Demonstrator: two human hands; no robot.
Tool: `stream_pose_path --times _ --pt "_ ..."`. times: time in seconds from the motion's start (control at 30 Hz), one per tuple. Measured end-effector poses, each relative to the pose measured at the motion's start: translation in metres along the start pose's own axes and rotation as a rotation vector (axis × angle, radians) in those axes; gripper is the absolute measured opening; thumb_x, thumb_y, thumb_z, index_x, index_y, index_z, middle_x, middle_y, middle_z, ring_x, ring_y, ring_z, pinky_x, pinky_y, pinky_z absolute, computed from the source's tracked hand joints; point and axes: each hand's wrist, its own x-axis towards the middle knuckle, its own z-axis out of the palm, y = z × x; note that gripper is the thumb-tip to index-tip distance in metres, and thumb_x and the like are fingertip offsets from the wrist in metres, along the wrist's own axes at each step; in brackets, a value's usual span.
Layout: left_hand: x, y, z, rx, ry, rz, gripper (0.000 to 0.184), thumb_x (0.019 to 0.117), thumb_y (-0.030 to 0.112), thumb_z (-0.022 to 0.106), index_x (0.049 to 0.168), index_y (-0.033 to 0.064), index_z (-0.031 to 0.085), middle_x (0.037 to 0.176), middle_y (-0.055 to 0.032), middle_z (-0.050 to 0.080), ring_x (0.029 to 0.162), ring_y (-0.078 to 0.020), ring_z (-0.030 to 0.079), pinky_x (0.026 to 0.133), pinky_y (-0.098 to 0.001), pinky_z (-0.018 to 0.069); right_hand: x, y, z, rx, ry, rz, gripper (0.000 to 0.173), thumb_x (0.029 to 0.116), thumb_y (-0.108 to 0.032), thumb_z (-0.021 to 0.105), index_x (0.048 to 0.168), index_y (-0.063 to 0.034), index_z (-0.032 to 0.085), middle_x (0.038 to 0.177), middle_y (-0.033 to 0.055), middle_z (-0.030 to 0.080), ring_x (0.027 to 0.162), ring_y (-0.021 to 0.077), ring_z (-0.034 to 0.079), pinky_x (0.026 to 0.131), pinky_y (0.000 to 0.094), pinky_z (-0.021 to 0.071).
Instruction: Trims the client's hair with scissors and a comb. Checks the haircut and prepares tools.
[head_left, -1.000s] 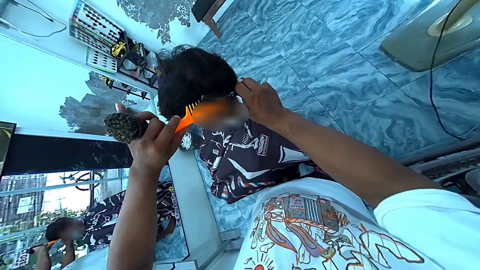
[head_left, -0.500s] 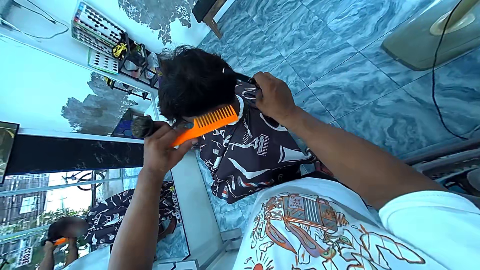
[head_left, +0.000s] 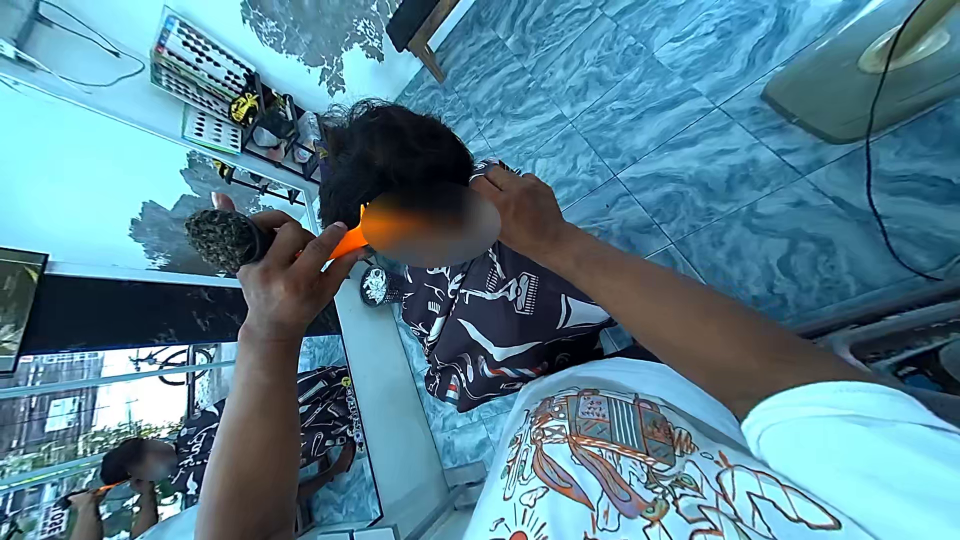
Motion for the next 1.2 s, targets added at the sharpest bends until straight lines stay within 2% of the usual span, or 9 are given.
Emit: stream_pose_path --times 0.1,0.3,0.4,0.63,0.73,0.83,0.97,1.03,1.2 --pt "0.0 -0.001 0.0 0.013 0.003 0.016 0.036 0.0938 0.036 0.077 0.123 0.0152 0.074 0.084 -0.0128 0.061 0.092 -0.0321 0.063 0.112 -0.064 0.0314 0.0 -0.005 -0.004 0.021 -0.044 0.016 0.025 0.0934 -0.005 0.056 0.117 -0.0083 0.065 0.115 0.0165 0.065 0.106 0.0353 0.066 0.076 0.0514 0.0534" --pt "-0.003 0.018 -0.004 -0.065 -0.146 0.029 0.037 0.0959 0.039 0.071 0.117 0.0089 0.076 0.085 -0.0137 0.066 0.094 -0.035 0.064 0.111 -0.0657 0.0351 -0.004 -0.004 -0.014 0.139 -0.046 0.131 0.028 0.0947 -0.009 0.057 0.121 -0.0074 0.066 0.117 0.0141 0.067 0.099 0.0306 0.069 0.078 0.0507 0.058" --pt "-0.019 0.037 0.015 -0.125 -0.272 0.058 0.039 0.0962 0.047 0.068 0.112 0.0133 0.078 0.082 -0.0101 0.066 0.088 -0.0311 0.065 0.093 -0.0571 0.0497 -0.001 0.023 -0.018 0.336 -0.036 0.308 0.028 0.0947 -0.009 0.059 0.122 -0.0039 0.063 0.109 0.0155 0.069 0.093 0.0314 0.07 0.078 0.0549 0.0592" --pt "0.005 0.039 0.013 0.074 -0.049 -0.083 0.036 0.094 0.041 0.075 0.117 0.0126 0.076 0.084 -0.0102 0.065 0.094 -0.0314 0.065 0.111 -0.0631 0.0364 0.002 0.033 -0.005 0.069 -0.045 -0.058 0.026 0.0915 0.001 0.06 0.113 -0.0105 0.069 0.11 0.0145 0.069 0.097 0.0338 0.069 0.075 0.0543 0.0524" --pt "0.01 0.038 0.01 0.079 -0.033 -0.026 0.036 0.0943 0.039 0.075 0.118 0.0115 0.075 0.083 -0.0099 0.065 0.094 -0.0317 0.065 0.111 -0.0655 0.0338 0.009 0.021 0.0 0.097 -0.046 -0.033 0.026 0.0922 -0.01 0.06 0.118 -0.0112 0.066 0.112 0.0137 0.065 0.102 0.0326 0.066 0.078 0.0529 0.0513" --pt "0.013 0.039 0.009 0.084 -0.014 -0.001 0.035 0.0946 0.037 0.075 0.117 0.0109 0.076 0.08 -0.0092 0.064 0.092 -0.031 0.065 0.112 -0.0649 0.0333 0.011 0.021 0.001 0.096 -0.006 -0.074 0.021 0.0942 -0.003 0.056 0.111 -0.0086 0.067 0.105 0.0136 0.069 0.088 0.0312 0.069 0.072 0.0507 0.0507" --pt "0.014 0.039 0.009 0.089 0.012 0.005 0.035 0.094 0.036 0.076 0.118 0.0106 0.076 0.079 -0.009 0.062 0.09 -0.0303 0.064 0.112 -0.0655 0.0327 0.015 0.019 -0.006 0.109 -0.072 -0.057 0.023 0.0898 -0.01 0.061 0.113 -0.0089 0.065 0.115 0.0149 0.065 0.105 0.0341 0.065 0.081 0.0544 0.0511" --pt "0.014 0.041 0.008 0.059 -0.051 0.006 0.035 0.095 0.038 0.074 0.117 0.0102 0.076 0.081 -0.01 0.064 0.092 -0.0316 0.065 0.113 -0.0655 0.0328 0.015 0.018 -0.006 0.131 -0.036 -0.074 0.019 0.0933 -0.005 0.06 0.111 -0.0065 0.067 0.11 0.0156 0.068 0.097 0.0336 0.07 0.077 0.0525 0.0558" --pt "0.003 0.042 0.015 -0.038 -0.342 0.063 0.035 0.0978 0.046 0.065 0.112 0.0162 0.078 0.085 -0.0083 0.067 0.088 -0.0297 0.066 0.09 -0.0565 0.051 0.007 0.031 -0.015 0.268 -0.069 0.109 0.035 0.0929 -0.014 0.062 0.127 -0.0059 0.063 0.117 0.0151 0.065 0.093 0.0317 0.07 0.074 0.0524 0.0601"
